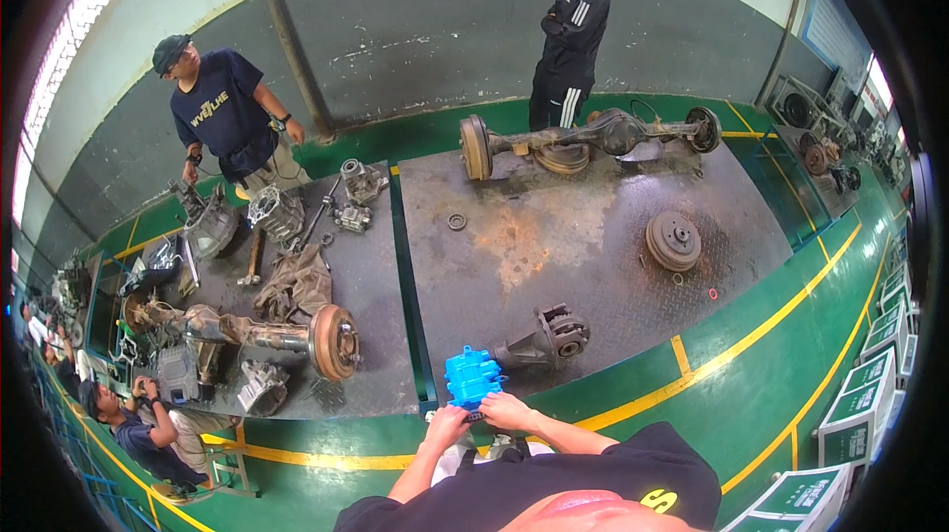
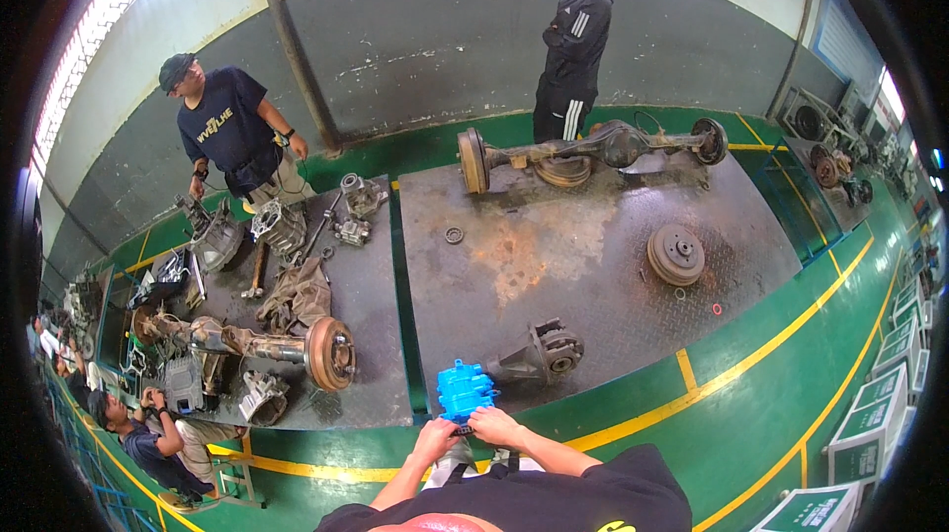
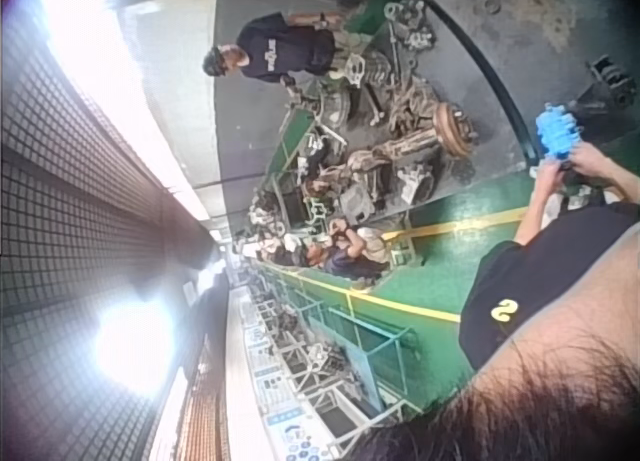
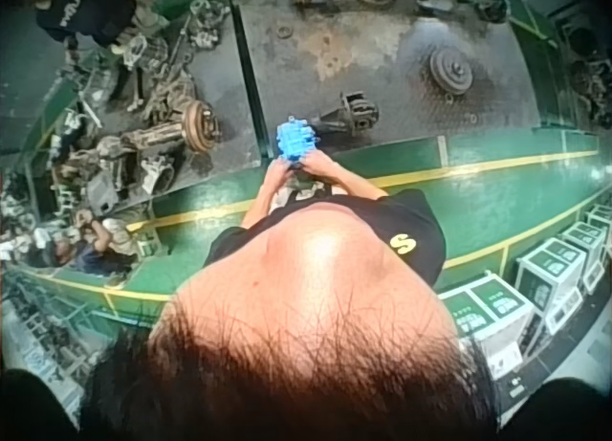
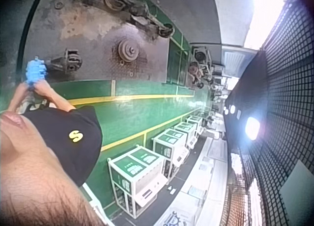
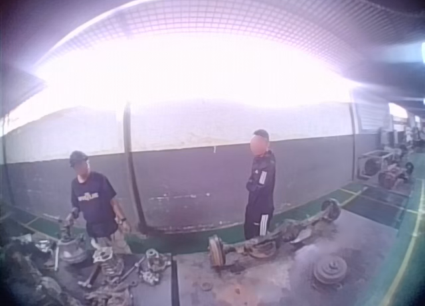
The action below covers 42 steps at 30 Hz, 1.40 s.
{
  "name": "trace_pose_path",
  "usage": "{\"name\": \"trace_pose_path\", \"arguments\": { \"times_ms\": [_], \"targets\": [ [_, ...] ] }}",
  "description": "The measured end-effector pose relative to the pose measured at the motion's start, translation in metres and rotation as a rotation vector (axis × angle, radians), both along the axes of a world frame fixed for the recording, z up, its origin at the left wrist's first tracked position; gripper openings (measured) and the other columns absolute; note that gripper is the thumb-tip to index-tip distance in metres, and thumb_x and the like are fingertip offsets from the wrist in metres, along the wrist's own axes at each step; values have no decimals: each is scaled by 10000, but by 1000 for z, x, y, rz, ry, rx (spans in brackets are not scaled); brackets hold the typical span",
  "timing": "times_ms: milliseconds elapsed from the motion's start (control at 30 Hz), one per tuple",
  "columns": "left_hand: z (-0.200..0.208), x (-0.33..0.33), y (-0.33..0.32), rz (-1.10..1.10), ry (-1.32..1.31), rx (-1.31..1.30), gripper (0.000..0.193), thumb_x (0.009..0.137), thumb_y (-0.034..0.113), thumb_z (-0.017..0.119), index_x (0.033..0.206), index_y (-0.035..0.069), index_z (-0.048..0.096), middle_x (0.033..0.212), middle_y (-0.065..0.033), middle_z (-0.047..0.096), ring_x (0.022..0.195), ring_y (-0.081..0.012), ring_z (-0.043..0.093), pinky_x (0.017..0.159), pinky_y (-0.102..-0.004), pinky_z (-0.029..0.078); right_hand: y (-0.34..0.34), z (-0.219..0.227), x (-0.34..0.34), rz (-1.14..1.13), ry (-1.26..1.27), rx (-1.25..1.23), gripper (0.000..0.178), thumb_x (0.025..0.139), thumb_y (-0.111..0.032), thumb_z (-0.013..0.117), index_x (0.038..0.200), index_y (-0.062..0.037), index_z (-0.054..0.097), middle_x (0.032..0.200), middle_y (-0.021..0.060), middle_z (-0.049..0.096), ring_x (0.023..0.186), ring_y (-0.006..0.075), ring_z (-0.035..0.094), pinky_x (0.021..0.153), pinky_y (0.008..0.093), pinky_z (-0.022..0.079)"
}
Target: The person holds a blue differential assembly and places a metal chain onto its sprocket, then picks up the assembly and walks across the service bay.
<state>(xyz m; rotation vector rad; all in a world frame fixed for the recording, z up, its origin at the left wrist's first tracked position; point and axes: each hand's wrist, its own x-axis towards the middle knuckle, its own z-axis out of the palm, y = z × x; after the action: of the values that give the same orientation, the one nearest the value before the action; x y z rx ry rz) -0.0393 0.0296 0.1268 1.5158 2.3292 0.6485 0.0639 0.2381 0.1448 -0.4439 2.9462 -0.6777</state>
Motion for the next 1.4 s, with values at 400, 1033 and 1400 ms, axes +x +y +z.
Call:
{"name": "trace_pose_path", "arguments": {
  "times_ms": [400,1033,1400],
  "targets": [
    [-2,0,-11,1,59,-61,255,775,199,743,1006,111,678,959,-68,672,965,-269,623,814,-418,469,0,-4,-3,25,-24,93,202,831,-241,643,954,-80,653,996,72,639,1041,251,583,894,422,481],
    [-11,2,-21,61,118,-62,256,758,193,745,981,112,650,932,-59,655,950,-254,618,809,-420,466,-2,-1,-4,28,-54,100,183,838,-216,625,945,-70,656,993,81,651,1048,257,587,913,420,482],
    [-18,1,-24,33,113,-19,171,766,128,683,932,98,653,874,-77,643,895,-281,626,797,-442,476,-1,5,-4,39,-86,102,179,842,-211,625,948,-71,660,1001,73,647,1060,254,580,923,419,476]
  ]
}}
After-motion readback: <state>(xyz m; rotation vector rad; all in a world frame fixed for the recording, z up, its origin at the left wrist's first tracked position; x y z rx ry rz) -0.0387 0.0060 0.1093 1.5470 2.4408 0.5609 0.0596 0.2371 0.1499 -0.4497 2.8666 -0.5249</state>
